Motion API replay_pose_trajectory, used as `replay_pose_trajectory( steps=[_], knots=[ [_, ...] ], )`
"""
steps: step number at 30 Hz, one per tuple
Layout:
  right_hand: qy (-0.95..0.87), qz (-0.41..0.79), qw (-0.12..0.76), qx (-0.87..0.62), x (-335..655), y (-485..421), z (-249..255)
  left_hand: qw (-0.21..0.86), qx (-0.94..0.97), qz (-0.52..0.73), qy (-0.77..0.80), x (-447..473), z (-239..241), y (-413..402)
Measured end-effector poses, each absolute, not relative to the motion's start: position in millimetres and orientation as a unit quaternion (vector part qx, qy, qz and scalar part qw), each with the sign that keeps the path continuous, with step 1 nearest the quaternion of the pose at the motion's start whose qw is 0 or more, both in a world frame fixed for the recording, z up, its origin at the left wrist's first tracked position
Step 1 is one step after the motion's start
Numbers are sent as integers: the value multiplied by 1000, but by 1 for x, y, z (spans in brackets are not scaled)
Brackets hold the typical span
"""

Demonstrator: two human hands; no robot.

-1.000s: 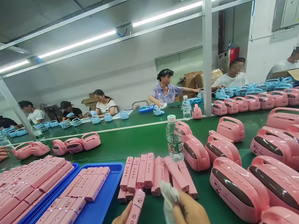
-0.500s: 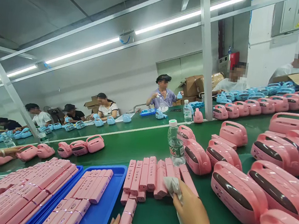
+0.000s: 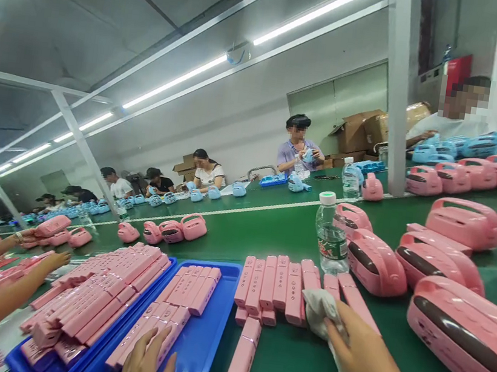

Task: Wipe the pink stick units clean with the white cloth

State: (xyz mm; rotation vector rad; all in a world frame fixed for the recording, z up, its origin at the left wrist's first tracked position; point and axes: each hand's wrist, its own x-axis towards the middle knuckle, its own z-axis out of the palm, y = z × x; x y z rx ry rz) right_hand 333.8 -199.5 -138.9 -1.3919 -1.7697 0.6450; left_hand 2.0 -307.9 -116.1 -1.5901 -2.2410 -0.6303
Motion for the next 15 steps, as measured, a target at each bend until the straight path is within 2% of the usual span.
replay_pose_trajectory(
  steps=[3, 5, 11, 15],
  knots=[
    [-667, 246, 410, -571, 335, -202, -137, 112, -519, -130, -837, -18, -113, -307],
    [-670, 248, 419, -560, 334, -205, -136, 58, -522, -130, -841, -24, -113, -304],
    [-678, 309, 430, -510, 327, -215, -130, -122, -502, -250, -819, -17, -122, -303],
    [-664, 367, 424, -496, 319, -223, -124, -278, -458, -447, -716, 22, -131, -311]
  ],
)
